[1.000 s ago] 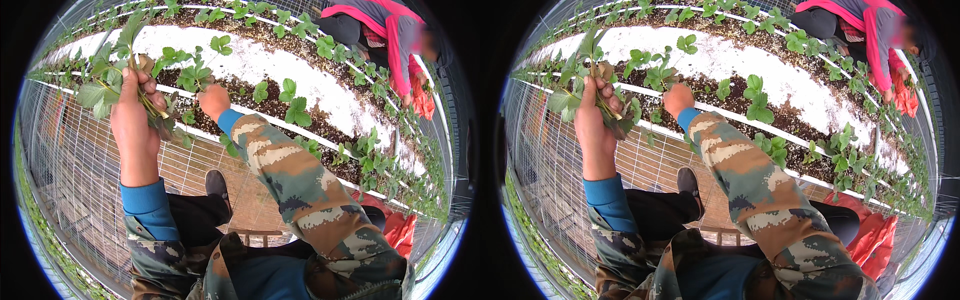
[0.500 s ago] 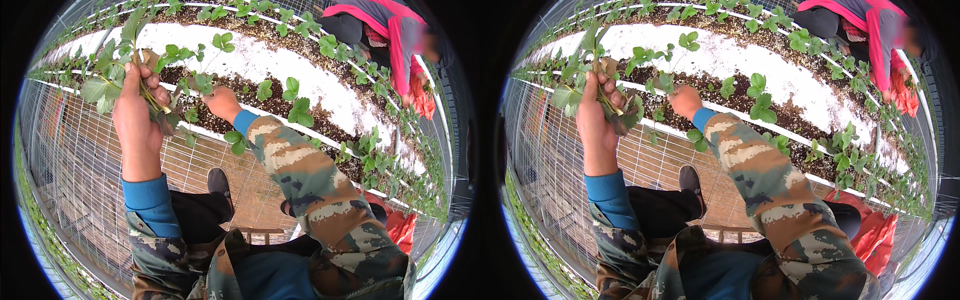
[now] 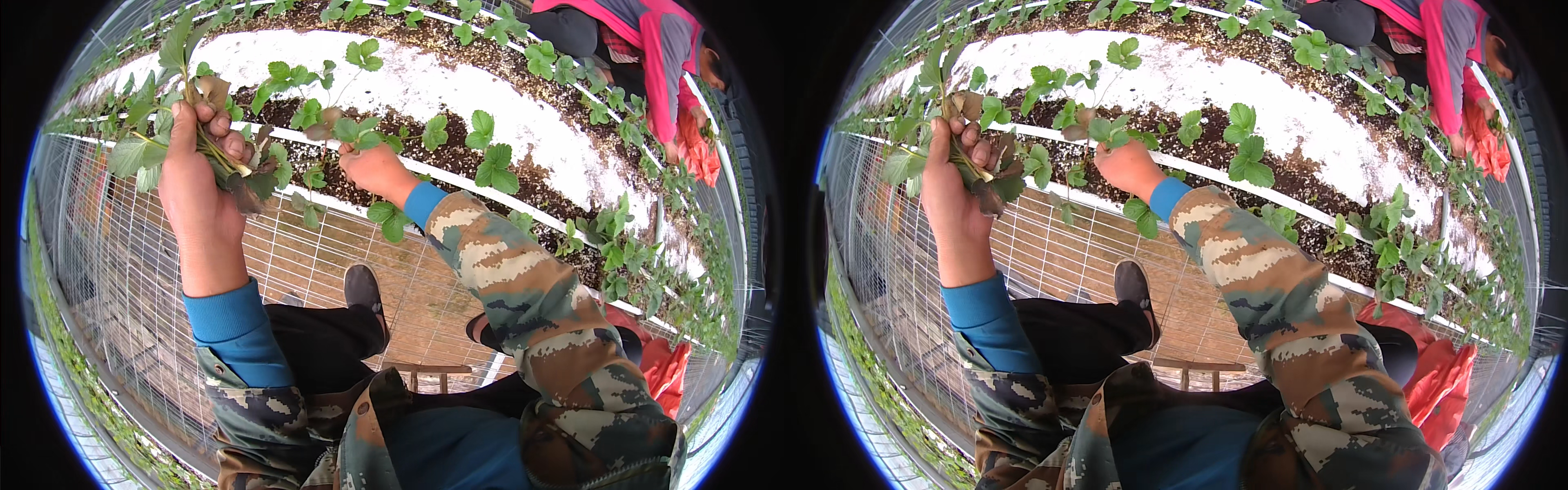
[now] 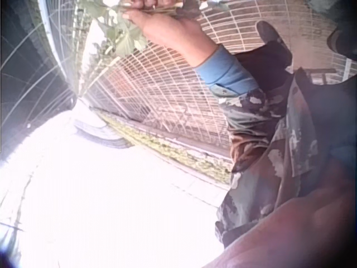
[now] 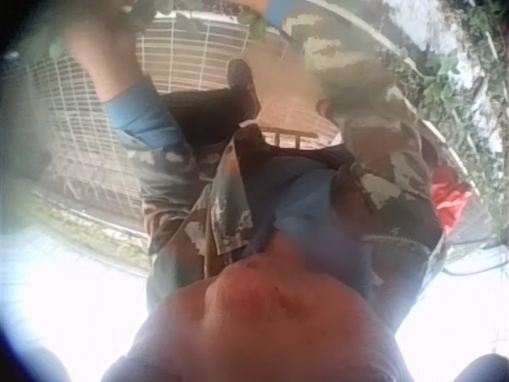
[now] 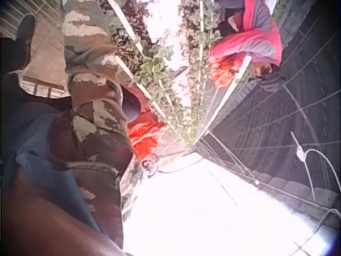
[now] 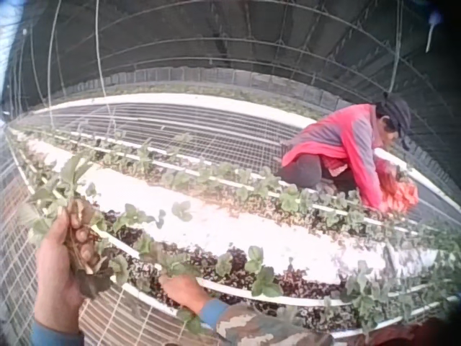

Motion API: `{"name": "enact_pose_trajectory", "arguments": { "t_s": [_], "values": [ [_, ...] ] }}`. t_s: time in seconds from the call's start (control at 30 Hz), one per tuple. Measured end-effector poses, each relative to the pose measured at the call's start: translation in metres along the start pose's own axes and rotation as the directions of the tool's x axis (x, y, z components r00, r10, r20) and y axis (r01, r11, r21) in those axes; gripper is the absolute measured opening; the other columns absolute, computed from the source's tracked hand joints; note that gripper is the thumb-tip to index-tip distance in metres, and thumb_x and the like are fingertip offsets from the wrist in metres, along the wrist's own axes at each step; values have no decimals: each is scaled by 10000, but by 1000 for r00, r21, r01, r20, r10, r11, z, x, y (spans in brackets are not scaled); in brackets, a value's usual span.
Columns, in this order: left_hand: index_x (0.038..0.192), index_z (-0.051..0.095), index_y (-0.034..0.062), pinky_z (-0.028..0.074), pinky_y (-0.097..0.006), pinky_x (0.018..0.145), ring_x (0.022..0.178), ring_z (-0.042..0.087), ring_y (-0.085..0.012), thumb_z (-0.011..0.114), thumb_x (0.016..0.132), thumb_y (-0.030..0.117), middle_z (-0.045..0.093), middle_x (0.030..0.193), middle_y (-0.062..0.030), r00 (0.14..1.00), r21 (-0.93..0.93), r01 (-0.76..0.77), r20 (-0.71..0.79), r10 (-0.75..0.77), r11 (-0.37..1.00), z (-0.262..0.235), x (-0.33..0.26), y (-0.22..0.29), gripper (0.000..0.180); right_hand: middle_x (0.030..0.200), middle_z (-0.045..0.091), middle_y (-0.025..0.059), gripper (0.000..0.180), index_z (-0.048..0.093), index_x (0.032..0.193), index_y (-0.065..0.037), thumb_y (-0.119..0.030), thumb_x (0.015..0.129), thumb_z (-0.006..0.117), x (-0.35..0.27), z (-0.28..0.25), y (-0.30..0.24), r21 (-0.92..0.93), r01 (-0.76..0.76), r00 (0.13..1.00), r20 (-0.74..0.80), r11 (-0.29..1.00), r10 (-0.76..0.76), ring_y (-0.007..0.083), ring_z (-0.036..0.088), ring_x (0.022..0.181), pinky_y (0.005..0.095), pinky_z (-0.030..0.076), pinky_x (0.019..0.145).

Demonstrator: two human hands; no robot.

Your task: The person removes unwanted plant material from rows of strawberry plants in a greenhouse. They pull weeds or runners by hand and place them into a red bag beside the raised beds.

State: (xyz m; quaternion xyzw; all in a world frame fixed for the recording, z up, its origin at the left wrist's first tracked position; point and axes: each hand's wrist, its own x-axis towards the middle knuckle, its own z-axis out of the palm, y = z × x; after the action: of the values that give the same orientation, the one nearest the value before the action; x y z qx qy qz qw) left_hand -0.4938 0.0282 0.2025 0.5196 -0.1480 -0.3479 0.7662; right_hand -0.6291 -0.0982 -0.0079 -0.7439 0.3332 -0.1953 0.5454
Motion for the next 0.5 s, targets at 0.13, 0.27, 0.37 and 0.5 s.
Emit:
{"name": "enact_pose_trajectory", "arguments": {
  "t_s": [0.13, 0.27, 0.37, 0.5],
  "values": [
    [978, 541, 119, 373, -277, 615, 664, 435, -119, 471, 1128, 350, 510, 827, 0, 1000, -13, -2, 18, 2, 1000, -5, -1, 1, 285, 909, 725, 211, 216, 705, 1035, -79, -230, 881, 699, -11, 30, 7, -47, 107, 991, -76, 993, -110, 440, 675, 845, 489, 560, 746],
    [977, 536, 121, 368, -277, 612, 661, 434, -116, 462, 1130, 350, 508, 824, 1, 1000, 12, 31, -1, -31, 999, 5, -4, -1, 285, 1001, 731, 197, 289, 697, 1102, -88, -255, 869, 738, -11, 42, 7, -94, 144, 984, -92, 985, -152, 423, 688, 916, 501, 564, 765],
    [975, 534, 124, 366, -276, 610, 656, 431, -114, 458, 1131, 349, 505, 822, 2, 999, 15, 35, -12, -35, 999, 6, -3, -1, 285, 968, 737, 193, 271, 705, 1067, -60, -283, 913, 724, -7, 45, 12, -85, 92, 972, -207, 992, -108, 409, 699, 892, 489, 566, 741],
    [973, 532, 125, 361, -274, 605, 651, 421, -113, 459, 1131, 350, 502, 821, 6, 999, -14, 30, 14, -30, 999, -7, 4, -2, 285, 825, 734, 209, 243, 702, 986, -2, -241, 977, 661, -7, 38, 18, 155, -187, 977, -71, 970, 200, 376, 725, 792, 452, 566, 703]
  ]
}}
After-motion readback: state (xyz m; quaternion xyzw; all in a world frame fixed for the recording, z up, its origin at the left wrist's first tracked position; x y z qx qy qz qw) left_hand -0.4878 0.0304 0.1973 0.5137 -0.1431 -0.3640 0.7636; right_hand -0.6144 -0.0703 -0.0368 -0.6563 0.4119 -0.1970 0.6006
